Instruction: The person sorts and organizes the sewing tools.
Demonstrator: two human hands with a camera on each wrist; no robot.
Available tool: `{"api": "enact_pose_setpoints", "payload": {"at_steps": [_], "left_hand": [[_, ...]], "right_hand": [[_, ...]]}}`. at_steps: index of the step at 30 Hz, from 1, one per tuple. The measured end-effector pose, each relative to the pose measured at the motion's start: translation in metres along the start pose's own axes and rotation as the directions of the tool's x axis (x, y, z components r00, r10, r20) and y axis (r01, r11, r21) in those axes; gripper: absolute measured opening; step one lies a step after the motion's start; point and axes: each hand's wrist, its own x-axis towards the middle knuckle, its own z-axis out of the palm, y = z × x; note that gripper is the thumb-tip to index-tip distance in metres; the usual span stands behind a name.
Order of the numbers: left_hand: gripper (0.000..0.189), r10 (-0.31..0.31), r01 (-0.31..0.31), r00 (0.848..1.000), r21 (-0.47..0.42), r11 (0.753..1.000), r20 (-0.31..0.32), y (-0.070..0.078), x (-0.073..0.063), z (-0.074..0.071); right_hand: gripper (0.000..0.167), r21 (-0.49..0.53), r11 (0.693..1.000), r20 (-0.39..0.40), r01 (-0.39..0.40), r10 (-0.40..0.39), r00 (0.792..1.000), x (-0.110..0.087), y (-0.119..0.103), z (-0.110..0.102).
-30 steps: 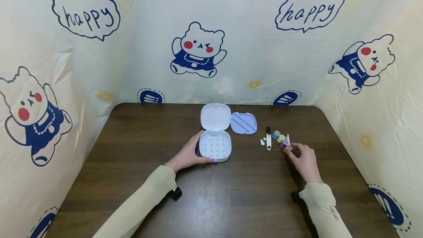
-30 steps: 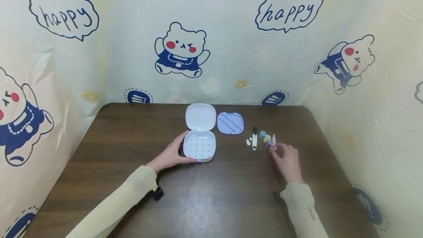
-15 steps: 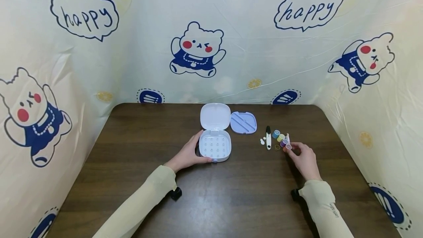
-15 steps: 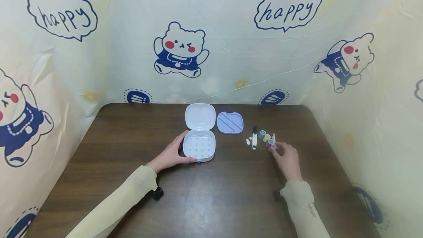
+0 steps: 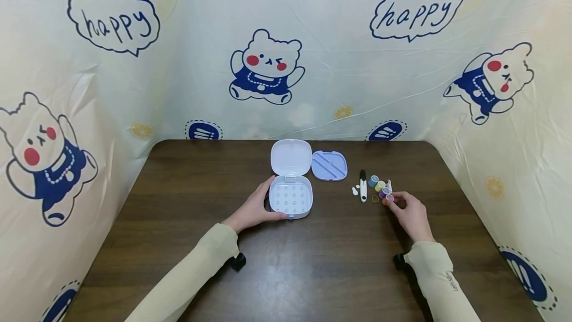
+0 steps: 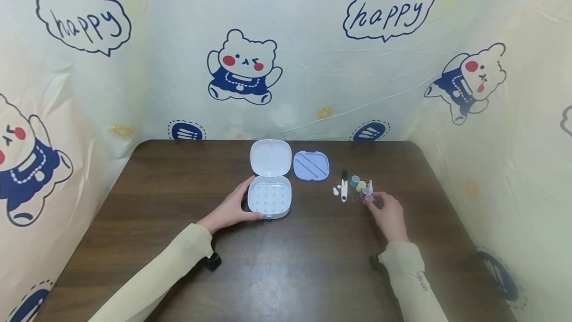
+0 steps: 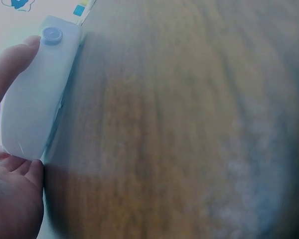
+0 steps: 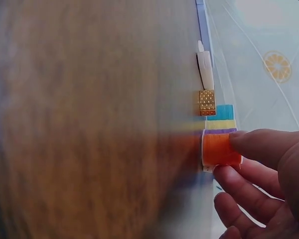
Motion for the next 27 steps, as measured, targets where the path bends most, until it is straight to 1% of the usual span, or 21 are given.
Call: {"api": "enact_pose_setpoints", "payload": {"at_steps": [7, 14, 17, 22, 27], "left_hand": [[0.126, -0.002, 0.002, 1.0, 0.002, 1.0, 0.002, 0.001, 0.001, 0.0], [0.125, -0.005, 0.005, 1.0, 0.004, 1.0, 0.002, 0.002, 0.0, 0.0], [0.125, -0.005, 0.005, 1.0, 0.007, 1.0, -0.002, 0.002, 0.0, 0.0], [0.125, -0.005, 0.005, 1.0, 0.006, 1.0, -0.003, 0.003, 0.0, 0.0], [0.126, -0.021, 0.021, 1.0, 0.012, 1.0, 0.001, 0.003, -0.001, 0.0]], "right_hand": [[0.034, 0.018, 1.0, 0.027, -0.024, 0.023, 0.999, -0.002, 0.0, -0.001], [0.037, 0.032, 0.999, 0.053, -0.027, 0.025, 0.998, -0.007, -0.003, -0.002], [0.038, 0.036, 0.999, 0.058, -0.013, 0.011, 0.998, -0.009, -0.007, -0.004], [0.035, 0.02, 0.999, 0.067, 0.039, -0.04, 0.997, -0.01, -0.014, -0.006], [0.034, 0.027, 0.997, 0.07, 0.072, -0.074, 0.995, -0.01, -0.02, -0.008]]}}
